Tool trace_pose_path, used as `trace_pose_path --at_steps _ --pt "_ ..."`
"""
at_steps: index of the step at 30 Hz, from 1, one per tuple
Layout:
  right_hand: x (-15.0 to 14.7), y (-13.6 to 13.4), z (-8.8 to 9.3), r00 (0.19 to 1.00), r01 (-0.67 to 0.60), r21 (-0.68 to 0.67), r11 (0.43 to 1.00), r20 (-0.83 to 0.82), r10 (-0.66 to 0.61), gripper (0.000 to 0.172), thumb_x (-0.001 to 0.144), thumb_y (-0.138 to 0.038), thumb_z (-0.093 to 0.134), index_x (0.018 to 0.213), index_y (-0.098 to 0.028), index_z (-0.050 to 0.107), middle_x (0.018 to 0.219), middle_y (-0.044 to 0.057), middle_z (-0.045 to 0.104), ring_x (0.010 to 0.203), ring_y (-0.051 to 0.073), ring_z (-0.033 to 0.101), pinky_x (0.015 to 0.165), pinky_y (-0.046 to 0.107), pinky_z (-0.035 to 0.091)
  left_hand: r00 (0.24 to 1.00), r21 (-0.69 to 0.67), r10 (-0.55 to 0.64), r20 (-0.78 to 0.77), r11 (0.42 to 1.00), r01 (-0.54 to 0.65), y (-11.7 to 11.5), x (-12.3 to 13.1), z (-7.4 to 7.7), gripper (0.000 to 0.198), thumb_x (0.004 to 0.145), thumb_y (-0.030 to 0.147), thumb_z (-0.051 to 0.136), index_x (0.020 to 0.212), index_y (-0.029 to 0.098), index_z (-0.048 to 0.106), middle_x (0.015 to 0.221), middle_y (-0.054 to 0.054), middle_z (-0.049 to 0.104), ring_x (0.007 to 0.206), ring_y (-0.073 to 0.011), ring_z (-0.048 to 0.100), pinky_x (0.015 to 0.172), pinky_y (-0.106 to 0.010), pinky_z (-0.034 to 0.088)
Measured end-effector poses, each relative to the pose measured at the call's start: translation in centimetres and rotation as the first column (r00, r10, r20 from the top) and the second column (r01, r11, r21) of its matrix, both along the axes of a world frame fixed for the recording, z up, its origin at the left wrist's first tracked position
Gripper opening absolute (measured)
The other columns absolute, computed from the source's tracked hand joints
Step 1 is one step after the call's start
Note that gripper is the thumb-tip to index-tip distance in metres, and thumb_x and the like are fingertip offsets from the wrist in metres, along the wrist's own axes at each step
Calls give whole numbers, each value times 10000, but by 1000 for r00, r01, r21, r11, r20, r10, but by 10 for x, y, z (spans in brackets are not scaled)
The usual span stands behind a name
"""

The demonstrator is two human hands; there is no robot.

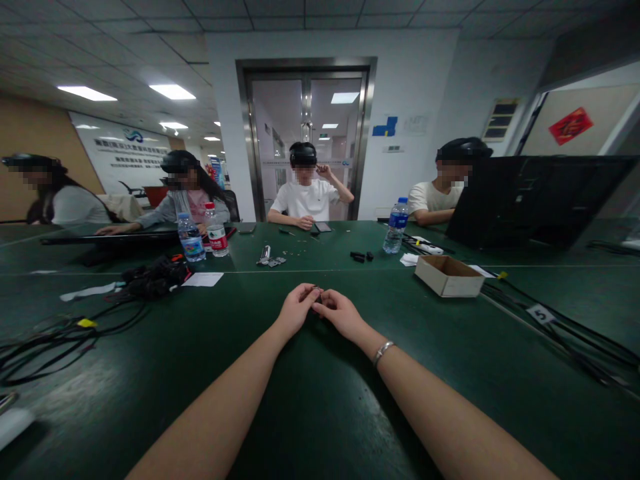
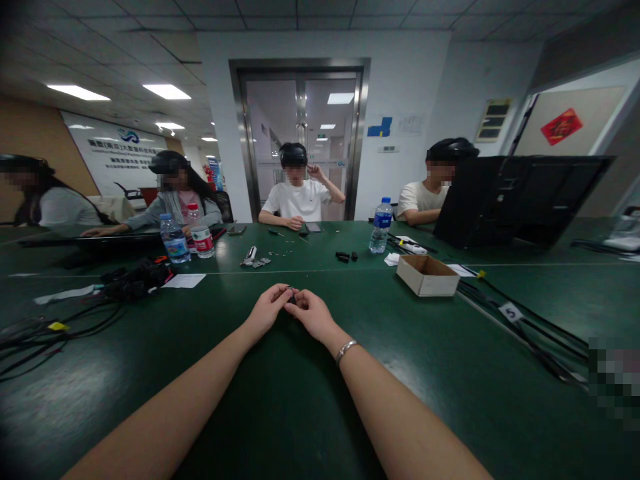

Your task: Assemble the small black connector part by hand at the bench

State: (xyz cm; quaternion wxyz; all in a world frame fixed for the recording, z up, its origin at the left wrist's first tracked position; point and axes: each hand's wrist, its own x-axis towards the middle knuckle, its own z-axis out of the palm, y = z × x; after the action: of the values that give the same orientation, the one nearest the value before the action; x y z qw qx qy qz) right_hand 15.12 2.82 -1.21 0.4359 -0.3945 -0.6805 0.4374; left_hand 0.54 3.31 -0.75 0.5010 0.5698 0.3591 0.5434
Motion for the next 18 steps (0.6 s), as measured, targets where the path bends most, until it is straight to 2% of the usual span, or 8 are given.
trace_pose_path --at_steps 4,9,11,15,18 --pt "-1 2 -5 992 127 30 991 21 -128 344 670 -404 718 788 -178 487 655 -46 508 600 116 483 556 232 369 998 1 58 5 998 -58 -1 6 -1 347 663 412 732 851 147 611 907 -80 678 900 -204 631 863 -356 469" --pt "-1 1 -2 978 156 88 984 129 -167 283 703 -398 687 803 -158 575 631 -47 476 577 106 425 550 228 340 996 8 88 -22 996 -88 -6 7 3 347 619 381 768 807 155 585 796 -38 654 789 -176 627 802 -325 481" --pt "0 0 0 972 166 106 980 152 -181 267 717 -401 675 778 -155 593 623 -46 464 572 104 410 542 227 325 996 -22 80 -32 996 -81 -8 5 7 340 655 388 739 859 155 597 843 -52 656 828 -183 623 804 -321 480" --pt "0 -1 1 972 179 91 980 138 -190 254 706 -373 693 796 -150 610 631 -41 489 579 106 426 534 223 319 1000 -130 18 -12 991 -19 -11 0 13 365 763 407 625 1054 187 620 1070 -93 643 1004 -222 595 838 -339 478" --pt "0 -2 3 975 175 69 982 124 -182 259 692 -367 707 764 -143 600 625 -38 506 575 104 440 525 216 324 998 -107 -61 -29 993 57 -11 -2 12 369 784 383 602 1098 191 629 1132 -94 634 1061 -226 573 906 -352 451"
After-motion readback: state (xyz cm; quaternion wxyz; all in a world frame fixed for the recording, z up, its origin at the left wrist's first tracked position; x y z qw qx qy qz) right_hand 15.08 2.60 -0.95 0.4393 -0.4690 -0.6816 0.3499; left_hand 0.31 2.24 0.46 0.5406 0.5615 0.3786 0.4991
